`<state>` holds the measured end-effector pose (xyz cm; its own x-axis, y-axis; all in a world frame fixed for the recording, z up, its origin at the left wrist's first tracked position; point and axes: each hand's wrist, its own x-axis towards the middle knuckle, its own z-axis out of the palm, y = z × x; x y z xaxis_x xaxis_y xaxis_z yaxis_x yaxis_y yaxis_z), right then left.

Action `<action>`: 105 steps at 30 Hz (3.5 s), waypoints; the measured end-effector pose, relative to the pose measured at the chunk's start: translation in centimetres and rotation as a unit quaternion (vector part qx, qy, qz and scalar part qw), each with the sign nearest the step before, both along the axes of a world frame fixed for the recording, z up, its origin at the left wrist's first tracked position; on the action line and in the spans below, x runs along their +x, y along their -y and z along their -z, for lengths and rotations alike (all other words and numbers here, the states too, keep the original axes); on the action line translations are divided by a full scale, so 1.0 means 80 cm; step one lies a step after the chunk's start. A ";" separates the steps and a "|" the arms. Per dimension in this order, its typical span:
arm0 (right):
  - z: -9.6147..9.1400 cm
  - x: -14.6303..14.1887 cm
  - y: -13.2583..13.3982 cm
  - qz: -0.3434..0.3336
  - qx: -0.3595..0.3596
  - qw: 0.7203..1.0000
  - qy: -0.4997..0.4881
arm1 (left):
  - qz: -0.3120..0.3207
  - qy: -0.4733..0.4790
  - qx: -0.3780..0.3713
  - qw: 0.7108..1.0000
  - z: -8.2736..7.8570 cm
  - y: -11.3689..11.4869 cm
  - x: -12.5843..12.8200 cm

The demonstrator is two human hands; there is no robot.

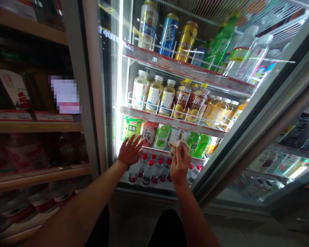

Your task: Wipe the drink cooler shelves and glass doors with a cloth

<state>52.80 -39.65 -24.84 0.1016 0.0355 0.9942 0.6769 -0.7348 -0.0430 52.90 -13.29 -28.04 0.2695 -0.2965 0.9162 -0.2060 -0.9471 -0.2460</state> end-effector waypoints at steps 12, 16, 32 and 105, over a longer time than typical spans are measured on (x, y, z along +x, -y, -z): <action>-0.021 -0.001 -0.053 -0.018 -0.054 0.998 -0.004 | -0.006 0.011 0.000 1.000 -0.003 0.003 -0.003; -0.044 0.001 -0.079 -0.050 -0.063 0.997 0.021 | -0.017 0.007 0.004 1.000 -0.001 0.002 -0.002; -0.104 -0.004 -0.193 -0.138 -0.193 0.971 -0.003 | 0.017 -0.031 -0.015 0.999 0.019 -0.005 0.014; -0.147 0.036 0.170 0.142 0.022 0.987 0.069 | 0.010 0.026 -0.006 1.000 0.002 -0.006 0.010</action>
<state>55.69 -53.23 -13.10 -0.0351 -0.0194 0.9992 0.4457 -0.8952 -0.0017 53.72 -12.83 -28.21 0.2161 -0.2904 0.9322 -0.2129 -0.9458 -0.2453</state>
